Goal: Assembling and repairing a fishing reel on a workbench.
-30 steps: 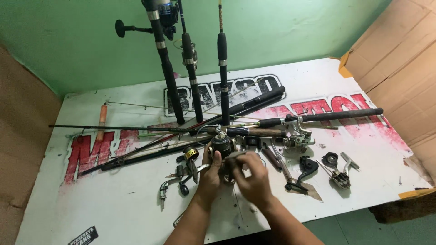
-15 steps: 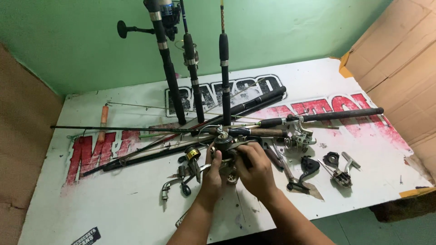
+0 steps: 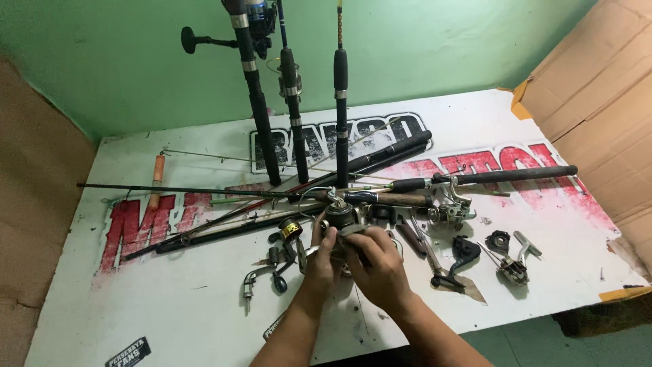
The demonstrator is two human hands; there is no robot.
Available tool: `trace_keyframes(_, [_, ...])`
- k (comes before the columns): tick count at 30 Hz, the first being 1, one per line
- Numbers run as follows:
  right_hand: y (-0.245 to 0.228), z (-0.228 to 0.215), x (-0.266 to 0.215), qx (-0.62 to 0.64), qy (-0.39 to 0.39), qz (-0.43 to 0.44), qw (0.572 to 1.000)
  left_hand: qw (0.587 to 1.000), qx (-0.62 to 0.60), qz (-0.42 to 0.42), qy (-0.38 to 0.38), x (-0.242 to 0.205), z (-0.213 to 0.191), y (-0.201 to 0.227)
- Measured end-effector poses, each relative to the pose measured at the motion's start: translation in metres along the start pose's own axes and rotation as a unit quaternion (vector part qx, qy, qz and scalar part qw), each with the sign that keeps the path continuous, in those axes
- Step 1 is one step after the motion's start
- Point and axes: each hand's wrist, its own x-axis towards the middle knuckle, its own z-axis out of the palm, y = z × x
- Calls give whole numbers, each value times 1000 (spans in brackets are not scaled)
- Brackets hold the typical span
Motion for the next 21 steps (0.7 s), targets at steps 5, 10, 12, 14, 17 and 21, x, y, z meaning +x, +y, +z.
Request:
trace_keyframes(5, [3, -6, 14, 5, 23, 2, 1000, 997, 36, 10, -62, -2, -1, 8])
trace_keyframes(10, [7, 4, 1, -3, 6, -31, 999, 998, -22, 2, -59, 0, -7, 0])
trace_keyframes(12, [28, 15, -15, 23, -2, -11, 1000, 998, -25, 23, -60, -2, 3, 10])
trace_keyframes(14, [6, -2, 9, 1, 18, -4, 1000, 992, 96, 36, -76, -13, 22, 34])
trace_keyframes(17, [-6, -7, 17, -11, 38, 1, 999, 970, 218, 47, -95, -9, 14, 32])
trace_keyframes(21, [-11, -4, 3, 23, 13, 4, 1000, 954, 281, 56, -92, -6, 5, 32])
